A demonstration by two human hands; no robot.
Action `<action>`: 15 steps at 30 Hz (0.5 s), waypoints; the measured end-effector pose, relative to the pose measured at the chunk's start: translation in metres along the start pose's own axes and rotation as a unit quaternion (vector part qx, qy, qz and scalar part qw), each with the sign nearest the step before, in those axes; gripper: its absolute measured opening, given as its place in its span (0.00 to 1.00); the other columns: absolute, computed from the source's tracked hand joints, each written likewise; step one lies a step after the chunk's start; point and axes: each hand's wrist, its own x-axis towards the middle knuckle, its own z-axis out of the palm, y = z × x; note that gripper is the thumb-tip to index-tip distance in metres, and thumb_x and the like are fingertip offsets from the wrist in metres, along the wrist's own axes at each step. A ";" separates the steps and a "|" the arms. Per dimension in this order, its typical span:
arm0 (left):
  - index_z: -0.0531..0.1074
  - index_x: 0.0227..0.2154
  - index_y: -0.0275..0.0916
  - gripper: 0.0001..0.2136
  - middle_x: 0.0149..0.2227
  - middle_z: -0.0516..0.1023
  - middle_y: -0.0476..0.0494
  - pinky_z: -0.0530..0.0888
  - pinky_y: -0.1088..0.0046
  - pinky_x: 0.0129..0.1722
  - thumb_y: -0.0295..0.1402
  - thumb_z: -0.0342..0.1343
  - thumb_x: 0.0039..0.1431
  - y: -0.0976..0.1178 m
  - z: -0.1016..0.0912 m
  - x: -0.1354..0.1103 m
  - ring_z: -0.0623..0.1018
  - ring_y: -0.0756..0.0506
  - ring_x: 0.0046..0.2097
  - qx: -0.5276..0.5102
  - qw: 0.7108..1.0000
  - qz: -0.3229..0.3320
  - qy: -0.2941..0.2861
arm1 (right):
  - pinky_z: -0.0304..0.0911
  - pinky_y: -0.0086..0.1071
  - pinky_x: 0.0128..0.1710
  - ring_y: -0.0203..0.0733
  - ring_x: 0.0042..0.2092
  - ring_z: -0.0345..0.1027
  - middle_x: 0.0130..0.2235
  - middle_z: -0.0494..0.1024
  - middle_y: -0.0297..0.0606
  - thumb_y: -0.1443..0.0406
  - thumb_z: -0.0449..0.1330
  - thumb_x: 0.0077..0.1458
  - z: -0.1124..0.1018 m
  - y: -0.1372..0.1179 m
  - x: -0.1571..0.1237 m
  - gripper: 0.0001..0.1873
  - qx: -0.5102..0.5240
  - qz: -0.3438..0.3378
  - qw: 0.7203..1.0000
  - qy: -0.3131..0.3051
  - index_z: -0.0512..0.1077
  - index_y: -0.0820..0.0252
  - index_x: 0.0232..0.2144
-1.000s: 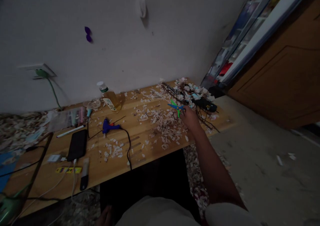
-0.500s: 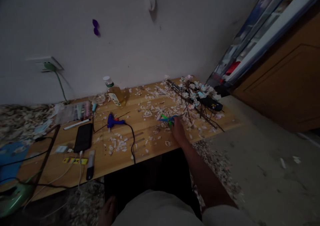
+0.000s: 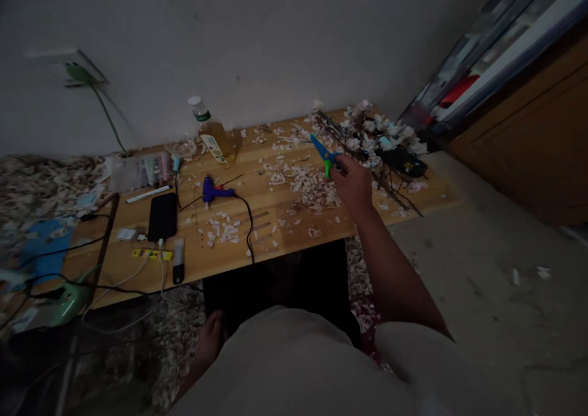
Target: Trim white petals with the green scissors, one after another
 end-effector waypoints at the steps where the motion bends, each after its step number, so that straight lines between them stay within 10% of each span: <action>1: 0.61 0.22 0.44 0.21 0.13 0.59 0.55 0.65 0.74 0.19 0.53 0.40 0.60 0.002 -0.001 0.000 0.66 0.49 0.17 -0.005 1.000 0.004 -0.004 | 0.67 0.35 0.28 0.43 0.29 0.73 0.35 0.80 0.41 0.58 0.53 0.60 0.000 -0.006 -0.008 0.17 0.005 0.012 1.000 -0.016 0.74 0.61 0.45; 5: 0.71 0.26 0.40 0.19 0.18 0.68 0.52 0.69 0.73 0.26 0.51 0.49 0.58 0.021 -0.003 -0.001 0.72 0.47 0.23 -0.007 0.999 0.042 -0.016 | 0.64 0.32 0.24 0.41 0.24 0.71 0.28 0.79 0.38 0.62 0.48 0.62 0.006 -0.037 -0.060 0.18 -0.013 -0.007 0.993 -0.117 0.74 0.60 0.47; 10: 0.67 0.56 0.36 0.29 0.40 0.79 0.39 0.74 0.63 0.50 0.54 0.50 0.60 0.085 0.008 -0.006 0.79 0.42 0.46 -0.132 0.975 0.177 -0.003 | 0.61 0.26 0.27 0.38 0.30 0.74 0.31 0.81 0.33 0.60 0.59 0.59 0.038 -0.093 -0.171 0.09 0.021 -0.131 0.926 -0.353 0.76 0.55 0.38; 15: 0.71 0.52 0.39 0.16 0.45 0.81 0.39 0.69 0.58 0.59 0.38 0.47 0.68 0.150 0.020 -0.007 0.76 0.42 0.56 -0.153 0.928 0.337 -0.047 | 0.57 0.27 0.26 0.38 0.30 0.74 0.35 0.82 0.36 0.67 0.58 0.58 0.060 -0.102 -0.236 0.08 0.025 -0.174 0.865 -0.469 0.75 0.59 0.39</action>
